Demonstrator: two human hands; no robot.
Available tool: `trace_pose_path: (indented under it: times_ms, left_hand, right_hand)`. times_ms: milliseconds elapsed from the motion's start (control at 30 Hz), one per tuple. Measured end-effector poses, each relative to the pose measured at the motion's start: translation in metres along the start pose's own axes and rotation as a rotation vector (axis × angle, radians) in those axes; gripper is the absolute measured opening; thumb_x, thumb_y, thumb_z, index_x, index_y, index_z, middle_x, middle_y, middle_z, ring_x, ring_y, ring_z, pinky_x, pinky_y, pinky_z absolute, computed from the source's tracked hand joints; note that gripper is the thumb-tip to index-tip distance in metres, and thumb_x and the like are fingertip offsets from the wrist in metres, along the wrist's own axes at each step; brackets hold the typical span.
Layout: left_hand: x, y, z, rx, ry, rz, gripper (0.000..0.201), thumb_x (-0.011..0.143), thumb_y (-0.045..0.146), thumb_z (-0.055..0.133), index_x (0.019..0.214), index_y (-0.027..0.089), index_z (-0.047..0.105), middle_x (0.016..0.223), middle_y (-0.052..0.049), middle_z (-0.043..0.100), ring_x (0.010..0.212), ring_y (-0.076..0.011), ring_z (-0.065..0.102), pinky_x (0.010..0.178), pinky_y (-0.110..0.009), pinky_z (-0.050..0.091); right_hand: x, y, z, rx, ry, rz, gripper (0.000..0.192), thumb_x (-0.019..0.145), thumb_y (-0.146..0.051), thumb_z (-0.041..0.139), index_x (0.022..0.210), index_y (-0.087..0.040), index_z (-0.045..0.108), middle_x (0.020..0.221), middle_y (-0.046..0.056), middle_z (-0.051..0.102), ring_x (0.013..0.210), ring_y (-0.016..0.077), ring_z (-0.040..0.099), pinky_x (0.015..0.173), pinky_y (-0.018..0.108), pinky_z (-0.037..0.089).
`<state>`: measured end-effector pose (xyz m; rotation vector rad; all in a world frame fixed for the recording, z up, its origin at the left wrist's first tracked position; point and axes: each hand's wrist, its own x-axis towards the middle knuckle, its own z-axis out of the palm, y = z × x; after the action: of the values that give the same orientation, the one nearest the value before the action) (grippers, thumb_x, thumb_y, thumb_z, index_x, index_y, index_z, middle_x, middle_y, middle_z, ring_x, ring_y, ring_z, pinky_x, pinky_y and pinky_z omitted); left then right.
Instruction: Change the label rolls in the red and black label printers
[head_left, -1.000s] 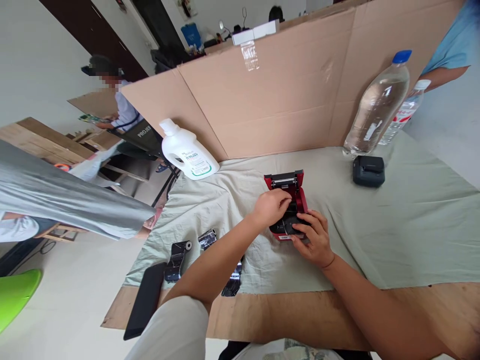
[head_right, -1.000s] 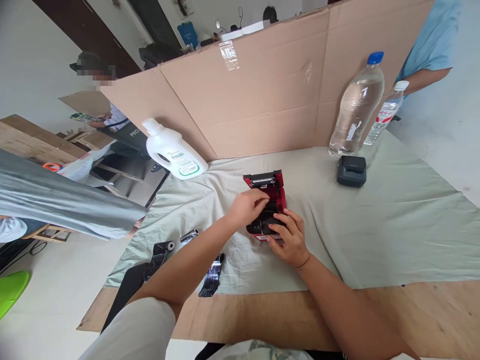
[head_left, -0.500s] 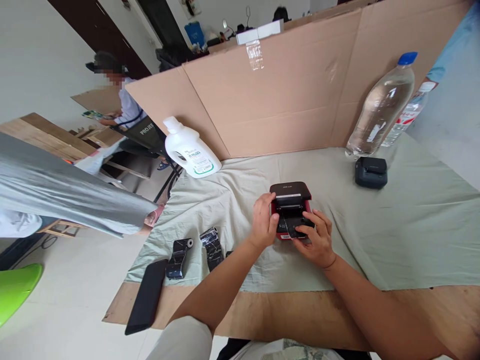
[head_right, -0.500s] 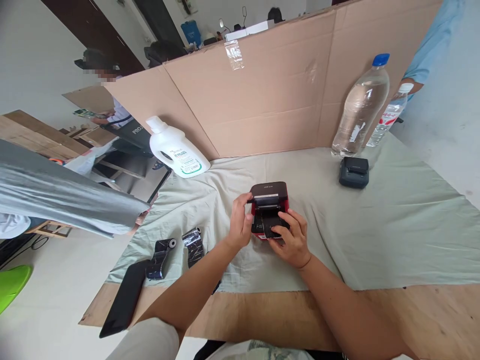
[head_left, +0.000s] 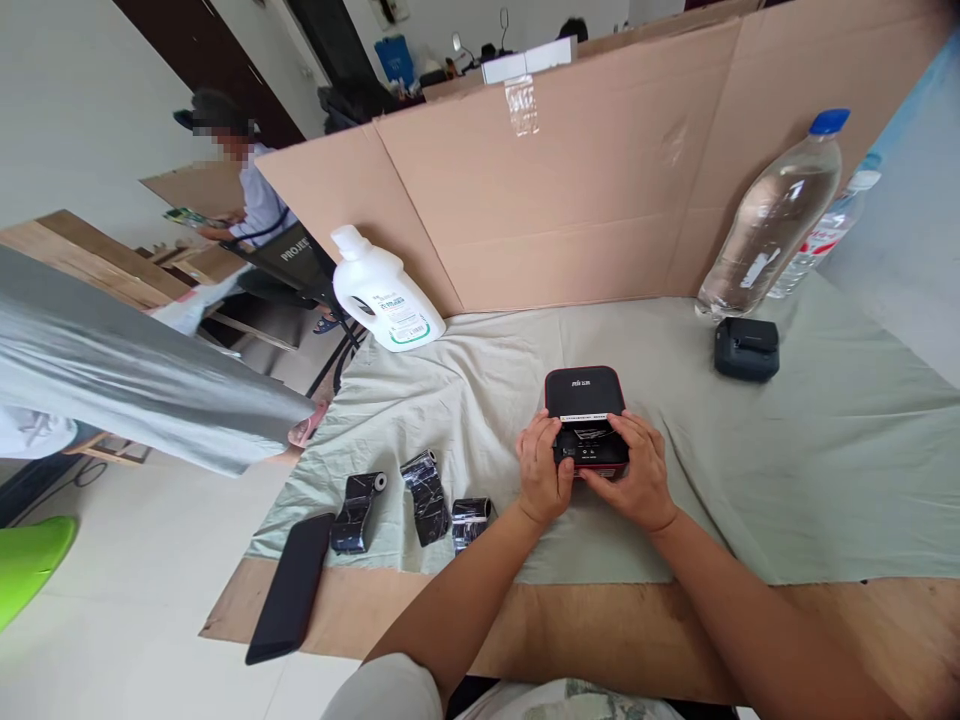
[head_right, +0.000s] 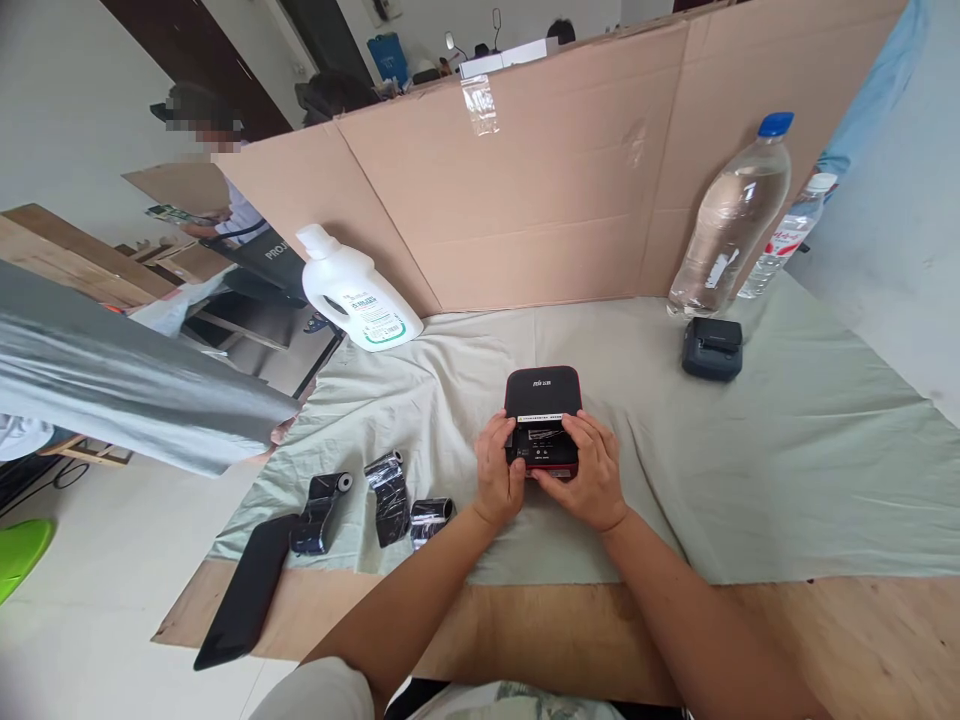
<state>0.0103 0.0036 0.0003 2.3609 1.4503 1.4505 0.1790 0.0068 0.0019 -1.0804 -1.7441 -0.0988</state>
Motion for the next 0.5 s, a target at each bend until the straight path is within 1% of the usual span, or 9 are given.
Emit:
trace_pose_path:
  times_ms: [200, 333, 400, 433, 467, 500]
  left_hand:
    - [-0.001, -0.003, 0.001, 0.026, 0.005, 0.004, 0.047, 0.096, 0.039, 0.031, 0.135, 0.015, 0.041, 0.125, -0.019, 0.057, 0.130, -0.0316, 0.046, 0.104, -0.052, 0.035]
    - [-0.002, -0.001, -0.001, -0.018, -0.014, -0.038, 0.046, 0.096, 0.042, 0.032, 0.133, 0.016, 0.042, 0.127, -0.019, 0.055, 0.131, -0.0314, 0.045, 0.105, -0.052, 0.034]
    - [0.000, -0.002, -0.005, -0.111, -0.012, -0.101, 0.048, 0.095, 0.046, 0.035, 0.132, 0.016, 0.042, 0.126, -0.019, 0.054, 0.127, -0.0298, 0.047, 0.105, -0.051, 0.035]
    - [0.002, -0.003, -0.006, -0.170, 0.007, -0.165, 0.049, 0.095, 0.049, 0.036, 0.132, 0.016, 0.043, 0.126, -0.018, 0.053, 0.125, -0.0286, 0.048, 0.104, -0.049, 0.037]
    - [0.004, -0.006, -0.008, -0.229, 0.039, -0.256, 0.051, 0.095, 0.052, 0.036, 0.131, 0.016, 0.043, 0.127, -0.018, 0.052, 0.123, -0.0274, 0.049, 0.104, -0.048, 0.038]
    - [0.007, -0.009, -0.008, -0.284, 0.071, -0.376, 0.054, 0.094, 0.055, 0.036, 0.131, 0.016, 0.044, 0.129, -0.018, 0.051, 0.122, -0.0265, 0.050, 0.103, -0.047, 0.038]
  right_hand:
    - [0.003, 0.000, -0.002, -0.038, -0.013, 0.019, 0.073, 0.070, -0.053, 0.075, 0.129, -0.021, 0.048, 0.110, 0.011, 0.066, 0.108, 0.0315, 0.062, 0.093, 0.050, 0.049]
    - [0.002, 0.001, -0.002, 0.007, -0.011, 0.016, 0.070, 0.072, -0.054, 0.074, 0.129, -0.023, 0.047, 0.110, 0.011, 0.065, 0.110, 0.0315, 0.060, 0.094, 0.051, 0.050]
    - [0.000, 0.003, -0.002, 0.078, -0.005, 0.026, 0.067, 0.076, -0.055, 0.070, 0.130, -0.023, 0.046, 0.113, 0.011, 0.063, 0.115, 0.0317, 0.058, 0.096, 0.052, 0.049]
    - [-0.003, 0.005, -0.001, 0.131, -0.003, 0.044, 0.066, 0.078, -0.057, 0.066, 0.130, -0.022, 0.046, 0.117, 0.012, 0.062, 0.118, 0.0320, 0.056, 0.097, 0.054, 0.048]
    - [-0.005, 0.007, 0.000, 0.192, 0.003, 0.078, 0.065, 0.081, -0.060, 0.060, 0.132, -0.021, 0.045, 0.122, 0.014, 0.059, 0.120, 0.0323, 0.053, 0.098, 0.055, 0.047]
    - [-0.008, 0.010, 0.002, 0.250, 0.017, 0.134, 0.065, 0.085, -0.062, 0.052, 0.133, -0.020, 0.044, 0.129, 0.015, 0.055, 0.123, 0.0326, 0.051, 0.097, 0.055, 0.047]
